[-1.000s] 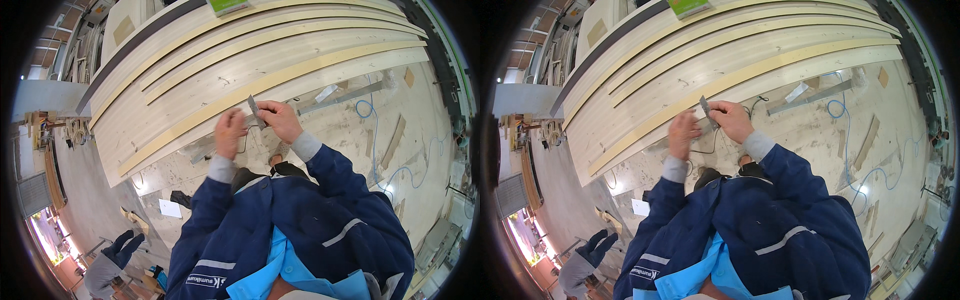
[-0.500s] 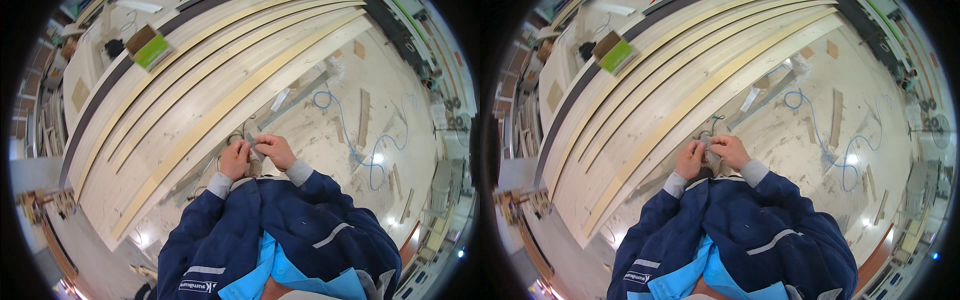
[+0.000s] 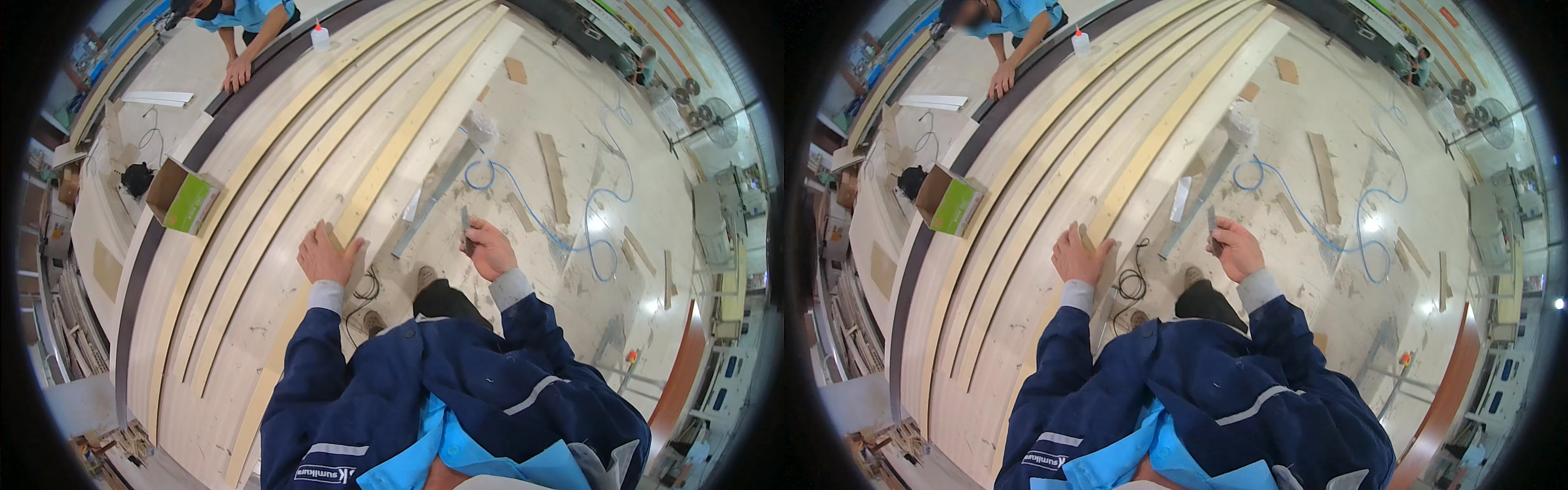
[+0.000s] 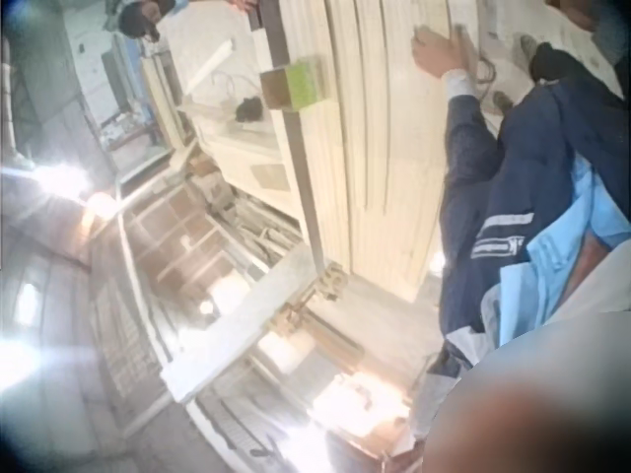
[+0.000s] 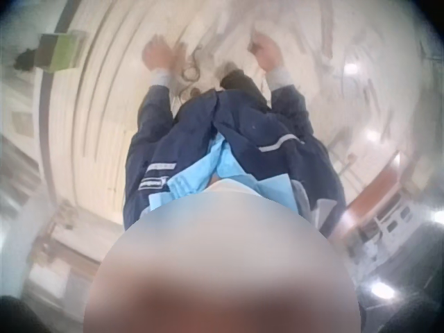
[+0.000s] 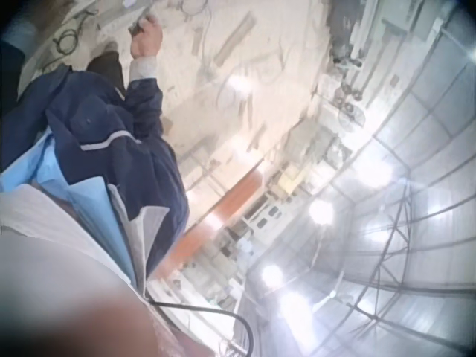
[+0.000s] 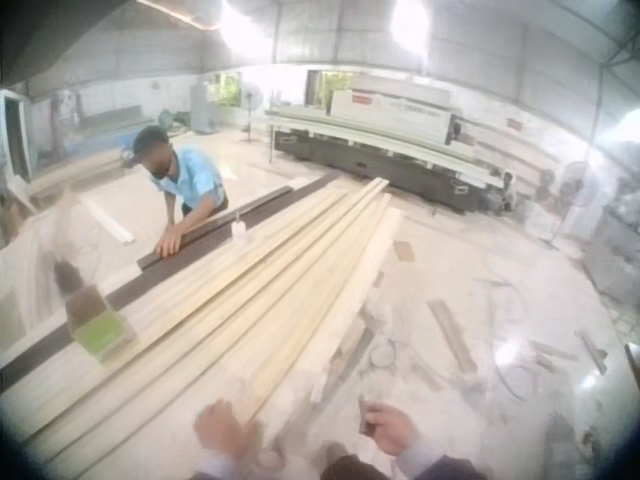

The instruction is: The person sands long, curved wooden planks on a workbench using a sanding block. They repeatedly rub the block along the surface of each plank, then lift and reposition the planks to continue sanding. Another person is visible in the background working with tape and a utility knife.

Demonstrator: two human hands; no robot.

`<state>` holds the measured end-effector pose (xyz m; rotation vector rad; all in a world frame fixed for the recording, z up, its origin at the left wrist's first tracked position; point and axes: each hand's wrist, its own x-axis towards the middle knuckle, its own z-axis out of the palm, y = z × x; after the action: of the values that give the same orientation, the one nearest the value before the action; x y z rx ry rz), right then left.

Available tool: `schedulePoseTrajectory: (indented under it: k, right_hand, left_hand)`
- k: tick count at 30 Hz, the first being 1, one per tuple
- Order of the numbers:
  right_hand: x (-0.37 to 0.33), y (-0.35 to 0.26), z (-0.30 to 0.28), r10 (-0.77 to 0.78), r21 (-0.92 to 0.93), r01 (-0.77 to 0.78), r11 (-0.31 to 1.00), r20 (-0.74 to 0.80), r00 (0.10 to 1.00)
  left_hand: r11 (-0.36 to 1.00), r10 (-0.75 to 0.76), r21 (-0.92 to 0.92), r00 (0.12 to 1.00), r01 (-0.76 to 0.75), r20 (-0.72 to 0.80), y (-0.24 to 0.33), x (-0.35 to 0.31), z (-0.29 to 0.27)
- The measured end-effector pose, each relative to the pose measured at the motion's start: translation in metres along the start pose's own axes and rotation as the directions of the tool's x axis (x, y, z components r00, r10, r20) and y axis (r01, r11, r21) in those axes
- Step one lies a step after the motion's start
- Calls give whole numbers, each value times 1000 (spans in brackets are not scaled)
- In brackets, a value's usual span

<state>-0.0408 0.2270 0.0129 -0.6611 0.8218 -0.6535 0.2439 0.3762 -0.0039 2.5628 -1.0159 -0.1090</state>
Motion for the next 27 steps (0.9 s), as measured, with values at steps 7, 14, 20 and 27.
schedulePoseTrajectory:
  k: [7,14,20,27]
  right_hand:
    - [113,-53,-30,25,-142,-20,990,30,999]
    - [264,-131,-58,-175,-575,157,803,24,984]
    - [396,-205,-66,-481,-972,227,-64,229,846]
    - [457,-223,-67,-481,-895,-37,-445,204,852]
  left_hand:
    - [996,84,-15,987,-83,140,-3,17,20]
    - [981,194,-13,979,-194,60,3,11,18]
    - [992,92,85,996,-91,-5,-30,-27,34]
    - [335,-789,364,470,869,-396,-165,-138,-15]
